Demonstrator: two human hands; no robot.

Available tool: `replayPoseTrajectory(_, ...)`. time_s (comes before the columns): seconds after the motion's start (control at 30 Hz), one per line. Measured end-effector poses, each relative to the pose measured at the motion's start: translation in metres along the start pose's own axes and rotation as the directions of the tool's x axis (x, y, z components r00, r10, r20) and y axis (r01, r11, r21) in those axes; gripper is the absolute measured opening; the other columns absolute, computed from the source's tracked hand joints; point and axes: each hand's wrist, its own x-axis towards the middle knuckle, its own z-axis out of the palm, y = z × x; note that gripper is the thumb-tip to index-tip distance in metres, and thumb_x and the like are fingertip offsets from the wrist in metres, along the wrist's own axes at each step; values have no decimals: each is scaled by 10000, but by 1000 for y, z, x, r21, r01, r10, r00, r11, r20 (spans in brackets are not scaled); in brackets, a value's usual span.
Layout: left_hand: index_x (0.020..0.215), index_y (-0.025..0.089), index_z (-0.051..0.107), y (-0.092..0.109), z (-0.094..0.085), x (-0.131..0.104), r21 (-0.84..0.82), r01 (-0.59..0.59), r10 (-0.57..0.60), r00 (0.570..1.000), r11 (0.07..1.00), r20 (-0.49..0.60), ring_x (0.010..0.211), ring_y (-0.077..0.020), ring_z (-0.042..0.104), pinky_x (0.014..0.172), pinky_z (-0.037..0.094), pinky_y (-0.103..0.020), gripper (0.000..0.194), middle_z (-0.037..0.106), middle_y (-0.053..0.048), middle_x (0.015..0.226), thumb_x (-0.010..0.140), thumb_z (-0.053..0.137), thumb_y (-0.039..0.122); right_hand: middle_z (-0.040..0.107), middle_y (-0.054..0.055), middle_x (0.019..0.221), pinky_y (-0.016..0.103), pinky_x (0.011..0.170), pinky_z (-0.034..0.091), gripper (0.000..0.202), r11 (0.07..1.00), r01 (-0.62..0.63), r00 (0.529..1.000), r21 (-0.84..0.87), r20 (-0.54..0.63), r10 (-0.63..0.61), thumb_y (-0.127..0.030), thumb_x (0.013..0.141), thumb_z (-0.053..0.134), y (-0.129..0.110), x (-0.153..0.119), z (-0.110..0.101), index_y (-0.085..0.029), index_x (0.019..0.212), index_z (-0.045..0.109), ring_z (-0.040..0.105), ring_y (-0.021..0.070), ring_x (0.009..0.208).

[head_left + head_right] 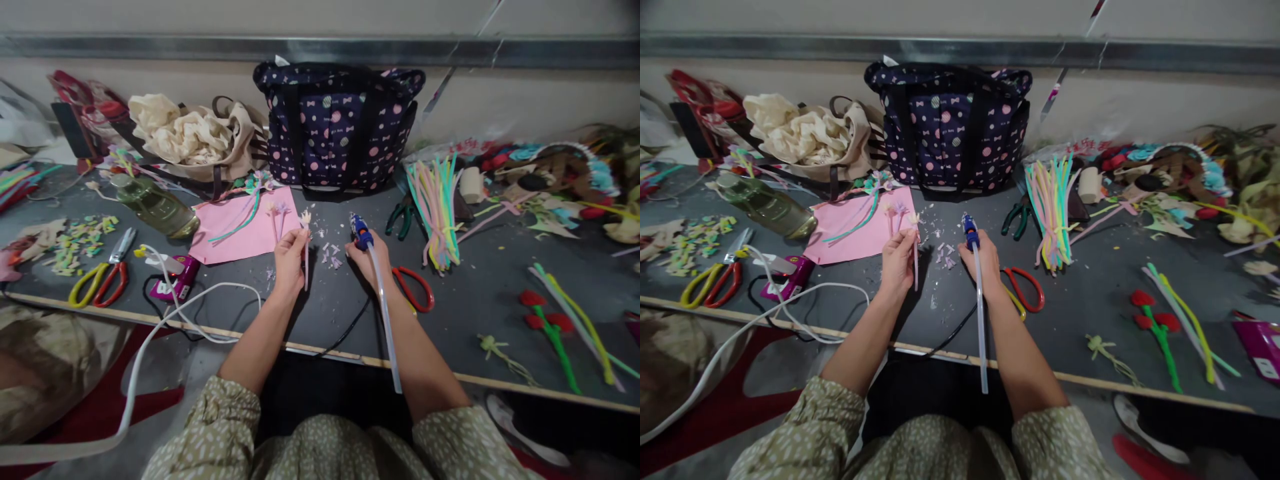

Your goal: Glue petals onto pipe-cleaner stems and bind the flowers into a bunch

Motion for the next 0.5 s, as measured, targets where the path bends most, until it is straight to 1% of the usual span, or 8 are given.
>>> replayPoseTrajectory(0.07,711,155,645,-2,-1,1,-9,59,-59,996,998,60,470,-30,475,429,344,-159,260,598,35,625,651,826,333,607,0,687,301,654,439,218,978,-26,999,206,-16,29,-388,691,646,-3,-1,4,-204,749,545,551,159,641)
replayPoseTrajectory(0.13,731,149,653,-4,-1,1,-14,161,-157,977,987,145,520,-42,538,456,392,-151,251,648,13,694,657,821,321,596,-21,671,283,616,438,254,908,-60,997,414,-21,76,-405,672,672,-7,-2,9,-201,759,549,536,135,601)
replayPoseTrajectory(0.2,760,144,659,-5,1,0,-20,252,-242,947,967,212,638,-73,626,524,463,-156,248,699,-22,821,653,823,296,594,-39,672,272,596,435,289,829,-67,993,555,-45,110,-407,641,712,-10,-4,14,-201,772,556,524,116,577)
replayPoseTrajectory(0.27,772,140,652,-6,4,-3,-30,305,-288,923,952,256,758,-115,678,594,516,-178,250,715,-47,929,649,825,271,596,-48,685,265,592,435,302,781,-44,988,624,-86,125,-397,626,743,-11,-5,18,-200,779,573,516,102,571)
replayPoseTrajectory(0.33,775,137,639,-5,6,-6,-33,342,-316,898,939,307,828,-154,700,635,547,-207,242,715,-64,990,665,816,261,603,-45,711,260,601,443,290,761,-27,983,648,-123,139,-382,631,759,-10,-6,21,-198,787,598,523,96,586)
replayPoseTrajectory(0.43,789,136,623,-4,7,-8,-25,395,-356,853,918,382,886,-207,714,674,576,-254,225,708,-86,1057,696,796,247,625,-25,755,268,645,477,261,758,-4,978,652,-157,140,-370,652,766,-5,-7,26,-201,787,619,573,113,646)
replayPoseTrajectory(0.5,790,137,613,-3,7,-9,-26,421,-374,831,907,412,909,-230,715,699,588,-281,210,707,-90,1071,711,784,231,641,-9,773,285,679,502,251,775,12,979,632,-165,119,-387,672,756,-2,-8,30,-204,782,625,604,131,683)
